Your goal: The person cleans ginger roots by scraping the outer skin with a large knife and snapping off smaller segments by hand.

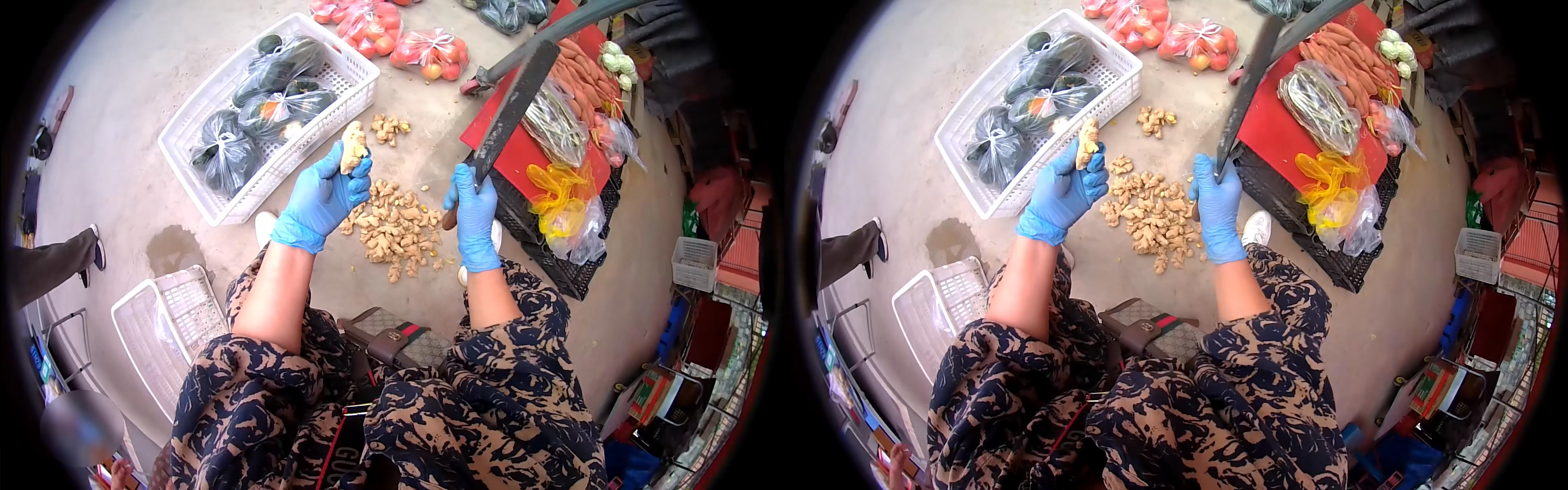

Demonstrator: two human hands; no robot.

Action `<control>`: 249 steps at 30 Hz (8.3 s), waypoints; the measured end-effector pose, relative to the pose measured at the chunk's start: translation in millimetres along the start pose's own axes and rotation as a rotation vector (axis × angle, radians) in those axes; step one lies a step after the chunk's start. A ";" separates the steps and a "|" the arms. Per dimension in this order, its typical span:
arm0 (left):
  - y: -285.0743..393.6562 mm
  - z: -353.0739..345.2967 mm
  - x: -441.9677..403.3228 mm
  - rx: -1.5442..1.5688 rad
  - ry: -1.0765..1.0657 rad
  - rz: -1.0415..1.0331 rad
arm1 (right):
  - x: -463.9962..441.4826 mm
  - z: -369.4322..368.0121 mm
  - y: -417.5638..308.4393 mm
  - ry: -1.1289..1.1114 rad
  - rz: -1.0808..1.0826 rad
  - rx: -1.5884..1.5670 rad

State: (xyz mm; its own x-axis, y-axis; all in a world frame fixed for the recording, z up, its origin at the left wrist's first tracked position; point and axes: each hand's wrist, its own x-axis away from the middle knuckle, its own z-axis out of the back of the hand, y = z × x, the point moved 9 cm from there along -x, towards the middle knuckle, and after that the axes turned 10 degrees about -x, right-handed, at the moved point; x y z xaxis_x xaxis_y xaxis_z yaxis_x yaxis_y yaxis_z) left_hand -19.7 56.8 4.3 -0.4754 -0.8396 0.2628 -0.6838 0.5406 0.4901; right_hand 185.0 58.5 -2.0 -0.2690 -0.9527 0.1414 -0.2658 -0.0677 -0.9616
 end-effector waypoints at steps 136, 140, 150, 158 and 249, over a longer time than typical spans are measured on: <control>-18.7 12.6 9.3 -0.680 0.439 -0.102 | -14.6 -9.0 9.8 -0.379 0.361 1.311; -4.0 3.4 7.4 -0.609 0.290 -0.162 | -29.6 18.7 26.0 -0.353 0.208 1.266; -27.0 19.1 -3.3 -0.096 0.198 -0.102 | 15.2 -60.9 -52.4 -0.578 0.692 0.838; -52.5 17.4 -5.9 0.164 0.020 0.046 | 30.5 -68.3 -51.7 -0.617 0.848 0.843; -98.0 358.6 -160.2 -1.854 0.765 -0.020 | -178.0 253.1 148.9 0.297 -0.160 1.505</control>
State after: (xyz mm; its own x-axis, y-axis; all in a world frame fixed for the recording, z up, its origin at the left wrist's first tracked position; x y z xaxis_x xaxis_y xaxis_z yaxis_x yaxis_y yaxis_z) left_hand -75.1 157.4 -383.8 0.1558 -0.9593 0.2354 0.8475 0.2522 0.4670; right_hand 427.6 143.0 -229.9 -0.5469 -0.8275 0.1271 0.7908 -0.5604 -0.2461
